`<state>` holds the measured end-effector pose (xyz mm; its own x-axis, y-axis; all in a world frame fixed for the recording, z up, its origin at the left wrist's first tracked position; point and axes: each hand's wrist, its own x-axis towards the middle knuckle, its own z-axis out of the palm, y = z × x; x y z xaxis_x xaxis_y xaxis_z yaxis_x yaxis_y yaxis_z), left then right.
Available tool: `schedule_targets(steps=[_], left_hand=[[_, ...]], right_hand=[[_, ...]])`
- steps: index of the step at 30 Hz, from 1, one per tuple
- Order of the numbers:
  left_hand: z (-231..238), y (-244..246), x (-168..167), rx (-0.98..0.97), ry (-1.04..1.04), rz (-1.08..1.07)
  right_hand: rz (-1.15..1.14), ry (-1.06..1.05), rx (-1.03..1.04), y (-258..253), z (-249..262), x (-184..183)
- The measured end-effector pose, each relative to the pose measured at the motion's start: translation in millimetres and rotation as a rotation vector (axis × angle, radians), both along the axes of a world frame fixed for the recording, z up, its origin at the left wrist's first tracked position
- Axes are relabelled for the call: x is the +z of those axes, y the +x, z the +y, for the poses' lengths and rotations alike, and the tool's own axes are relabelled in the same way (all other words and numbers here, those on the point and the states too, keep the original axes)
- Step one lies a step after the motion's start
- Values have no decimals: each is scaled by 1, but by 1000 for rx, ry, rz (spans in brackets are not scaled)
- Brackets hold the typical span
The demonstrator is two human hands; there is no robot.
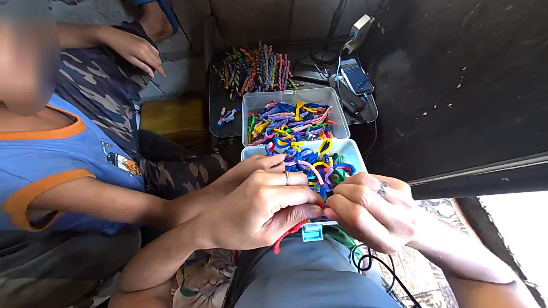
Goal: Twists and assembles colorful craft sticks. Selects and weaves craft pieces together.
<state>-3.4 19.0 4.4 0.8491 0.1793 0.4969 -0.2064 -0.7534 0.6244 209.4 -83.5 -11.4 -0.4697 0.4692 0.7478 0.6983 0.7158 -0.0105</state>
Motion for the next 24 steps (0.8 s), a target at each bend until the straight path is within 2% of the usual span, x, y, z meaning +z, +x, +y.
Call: schedule_targets(steps=[3,7,9,10,11,15,17,19,21,23,24], left_hand=[[-8,0,2,56,239,-57],[-25,-3,11,262,821,-75],[-25,-2,9,299,864,-88],[-22,-1,7,297,803,-103],[-19,-1,4,286,701,-116],[-10,0,1,154,164,-82],[-5,-2,3,65,-59,-15],[0,-3,3,-12,-203,37],[2,-4,1,-73,-241,49],[2,-3,0,-115,-143,14],[-1,-3,1,-97,-22,-23]], right_hand=[[344,-450,244,0,-3,1],[976,-1180,508,-3,-8,1],[1177,-1387,587,-4,-10,4],[1169,-1356,567,-5,-10,4],[1075,-1218,497,-6,-10,3],[308,-290,35,-7,-6,-6],[22,-1,-98,-7,-3,-7],[-158,128,-114,-4,0,-2],[-256,167,-77,2,-1,4],[-187,101,-2,3,-6,7],[-93,31,34,1,-8,6]])
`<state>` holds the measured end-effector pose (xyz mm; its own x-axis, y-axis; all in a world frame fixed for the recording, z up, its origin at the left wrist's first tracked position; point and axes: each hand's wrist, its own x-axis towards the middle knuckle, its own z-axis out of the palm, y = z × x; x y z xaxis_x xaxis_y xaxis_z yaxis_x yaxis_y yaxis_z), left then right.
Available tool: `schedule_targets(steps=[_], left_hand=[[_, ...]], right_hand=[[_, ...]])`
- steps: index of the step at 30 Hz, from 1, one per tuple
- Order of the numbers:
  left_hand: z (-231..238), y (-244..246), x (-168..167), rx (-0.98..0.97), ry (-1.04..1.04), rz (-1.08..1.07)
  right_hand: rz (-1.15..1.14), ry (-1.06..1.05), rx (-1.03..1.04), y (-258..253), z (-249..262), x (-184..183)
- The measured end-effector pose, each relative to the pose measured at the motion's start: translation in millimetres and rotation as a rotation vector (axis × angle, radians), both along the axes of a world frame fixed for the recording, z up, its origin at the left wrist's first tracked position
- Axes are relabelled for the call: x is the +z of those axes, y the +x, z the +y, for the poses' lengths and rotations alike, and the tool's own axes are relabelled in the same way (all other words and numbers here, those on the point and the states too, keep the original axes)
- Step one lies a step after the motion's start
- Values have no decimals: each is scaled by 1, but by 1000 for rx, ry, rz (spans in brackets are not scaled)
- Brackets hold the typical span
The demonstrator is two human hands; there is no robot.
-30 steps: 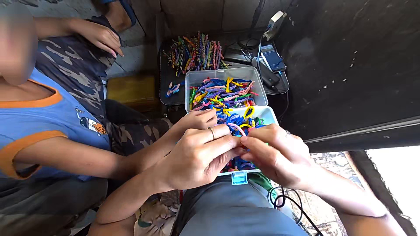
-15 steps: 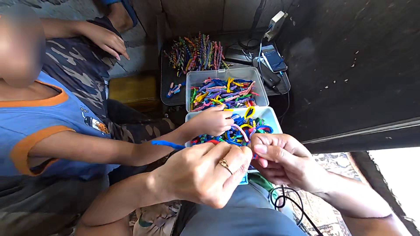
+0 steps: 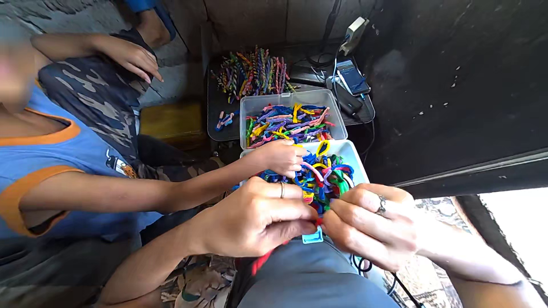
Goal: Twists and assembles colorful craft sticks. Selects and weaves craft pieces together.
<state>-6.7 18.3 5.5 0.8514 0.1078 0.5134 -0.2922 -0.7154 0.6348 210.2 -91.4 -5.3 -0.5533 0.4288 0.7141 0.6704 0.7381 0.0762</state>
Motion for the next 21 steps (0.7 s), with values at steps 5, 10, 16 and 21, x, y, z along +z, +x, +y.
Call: schedule_targets(steps=[5,10,16,21], left_hand=[[-35,-10,17,382,827,-126],[-32,-7,12,406,738,-158],[-12,-5,10,11,-233,-18],[-6,1,3,-350,-681,111]], right_hand=[[655,-746,350,-6,-9,5],[838,-1086,469,-3,-11,8],[437,-540,251,-1,-9,16],[471,-424,480,2,2,15]])
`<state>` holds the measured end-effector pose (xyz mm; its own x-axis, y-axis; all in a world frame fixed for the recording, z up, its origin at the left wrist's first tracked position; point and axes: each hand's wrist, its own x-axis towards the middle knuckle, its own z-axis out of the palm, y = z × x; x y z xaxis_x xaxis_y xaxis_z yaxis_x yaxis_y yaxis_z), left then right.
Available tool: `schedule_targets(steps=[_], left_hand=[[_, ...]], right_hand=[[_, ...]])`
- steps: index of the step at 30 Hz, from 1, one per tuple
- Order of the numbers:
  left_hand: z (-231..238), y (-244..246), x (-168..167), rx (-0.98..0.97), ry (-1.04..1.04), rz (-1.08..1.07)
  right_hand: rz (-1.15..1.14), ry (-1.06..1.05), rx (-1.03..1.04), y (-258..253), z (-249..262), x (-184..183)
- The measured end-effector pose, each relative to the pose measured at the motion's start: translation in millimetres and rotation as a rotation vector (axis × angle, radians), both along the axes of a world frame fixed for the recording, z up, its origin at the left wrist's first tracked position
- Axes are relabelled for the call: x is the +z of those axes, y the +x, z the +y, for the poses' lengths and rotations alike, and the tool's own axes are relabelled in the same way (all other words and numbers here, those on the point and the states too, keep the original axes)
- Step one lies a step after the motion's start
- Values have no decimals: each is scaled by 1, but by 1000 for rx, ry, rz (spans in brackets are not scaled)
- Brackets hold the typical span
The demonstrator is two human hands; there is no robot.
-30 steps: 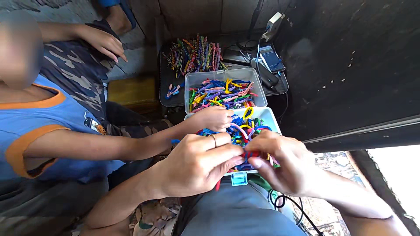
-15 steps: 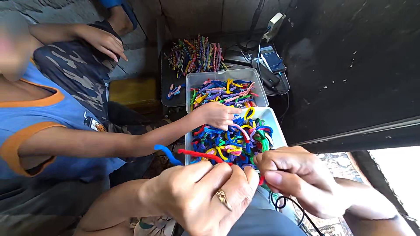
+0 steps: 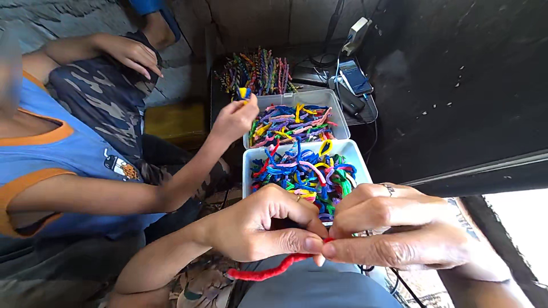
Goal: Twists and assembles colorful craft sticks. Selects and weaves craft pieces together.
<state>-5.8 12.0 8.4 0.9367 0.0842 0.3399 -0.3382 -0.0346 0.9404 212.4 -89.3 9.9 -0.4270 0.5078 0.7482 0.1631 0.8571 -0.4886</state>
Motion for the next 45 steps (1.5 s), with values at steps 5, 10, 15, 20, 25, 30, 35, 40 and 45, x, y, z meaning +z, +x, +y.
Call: schedule_targets(steps=[5,10,15,20,25,30,35,40,45], left_hand=[[1,7,-1,-103,-59,26],[-7,3,3,345,552,-120],[-27,5,-10,934,1364,-212],[-21,6,-11,681,752,-125],[-7,6,-8,33,-71,14],[-7,11,-11,48,-62,3],[-22,15,-24,843,992,-124],[-29,15,-29,908,958,-104],[-15,4,-15,152,-55,-22]], right_hand=[[-79,165,-179,-4,-2,4],[-137,204,-393,-10,-6,-6],[-80,121,-502,-12,1,-17],[81,-209,-281,-8,3,-12],[194,-363,148,2,17,-10],[238,-281,86,-2,19,-15],[228,-206,-293,-12,15,-25],[215,-282,-306,-14,13,-24],[264,-455,155,-5,20,-18]])
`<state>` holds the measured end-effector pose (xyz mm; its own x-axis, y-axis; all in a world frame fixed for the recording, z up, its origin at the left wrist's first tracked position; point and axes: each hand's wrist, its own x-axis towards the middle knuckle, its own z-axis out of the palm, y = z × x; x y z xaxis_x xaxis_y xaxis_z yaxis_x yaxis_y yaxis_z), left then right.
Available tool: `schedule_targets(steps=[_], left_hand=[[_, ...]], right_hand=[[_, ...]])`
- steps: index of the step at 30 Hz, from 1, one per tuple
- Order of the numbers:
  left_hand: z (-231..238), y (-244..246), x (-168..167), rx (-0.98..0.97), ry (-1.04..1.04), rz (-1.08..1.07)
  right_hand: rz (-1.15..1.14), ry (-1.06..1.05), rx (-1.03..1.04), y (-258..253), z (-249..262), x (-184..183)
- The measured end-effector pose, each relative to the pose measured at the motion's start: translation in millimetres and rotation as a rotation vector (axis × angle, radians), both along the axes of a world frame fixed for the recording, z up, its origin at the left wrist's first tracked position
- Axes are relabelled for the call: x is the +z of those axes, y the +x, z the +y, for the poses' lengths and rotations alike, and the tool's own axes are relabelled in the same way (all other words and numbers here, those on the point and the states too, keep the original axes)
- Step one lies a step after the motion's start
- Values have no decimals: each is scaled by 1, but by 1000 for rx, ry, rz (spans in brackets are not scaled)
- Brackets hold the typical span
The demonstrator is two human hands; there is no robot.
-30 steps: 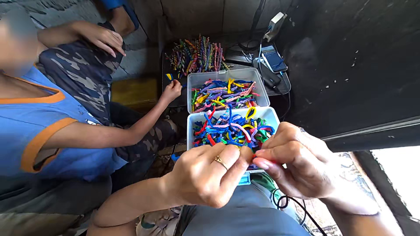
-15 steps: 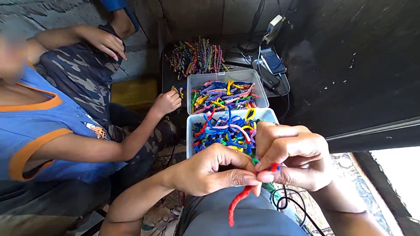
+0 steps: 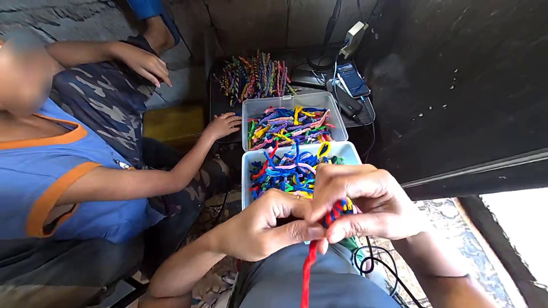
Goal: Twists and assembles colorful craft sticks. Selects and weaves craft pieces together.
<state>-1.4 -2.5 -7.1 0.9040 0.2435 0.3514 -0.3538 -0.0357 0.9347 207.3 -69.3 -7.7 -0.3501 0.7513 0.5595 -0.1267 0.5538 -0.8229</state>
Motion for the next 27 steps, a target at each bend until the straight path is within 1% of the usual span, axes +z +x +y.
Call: schedule_targets(steps=[1,2,3,4,5,6,7,10,11,12,13,14,16,18,20,21,22,24,25,26,27], left_hand=[[2,1,0,-99,-107,5],[3,2,0,-162,-170,9],[3,3,1,-183,-190,8],[3,4,1,-161,-166,2],[3,4,1,-101,-98,-7],[2,3,1,2,23,-13],[1,3,2,145,205,-11],[-10,6,-4,698,914,3],[-14,9,-8,828,1073,5],[-16,10,-10,892,1140,0],[-17,11,-10,887,1113,-8],[-17,10,-8,818,1001,-18],[-13,6,-1,533,617,-38],[-6,3,4,219,208,-40],[0,4,4,-22,-109,-25],[3,4,4,-116,-220,-16],[4,6,3,-181,-298,-6],[4,9,3,-218,-354,1],[4,10,2,-188,-323,-3],[4,11,1,-120,-245,-11],[3,12,1,-11,-108,-17]], right_hand=[[24,28,42,-1,1,0],[46,67,48,-3,2,0],[55,104,19,-4,2,0],[46,133,-39,-5,1,0],[31,149,-112,-6,-1,0],[8,165,-196,-7,-3,-1],[-25,191,-287,-9,-4,-2],[-173,318,-558,-15,-7,-8],[-204,349,-615,-17,-8,-10],[-222,368,-654,-19,-9,-11],[-224,369,-671,-20,-10,-11],[-205,354,-662,-21,-11,-11],[-126,282,-567,-20,-10,-8],[-49,181,-380,-15,-7,-2],[4,102,-172,-10,-3,0],[32,90,-96,-9,-1,0],[57,100,-53,-8,1,0],[79,152,-85,-8,4,0],[77,174,-142,-8,4,-1],[70,184,-210,-8,3,-2],[62,186,-278,-9,2,-3]])
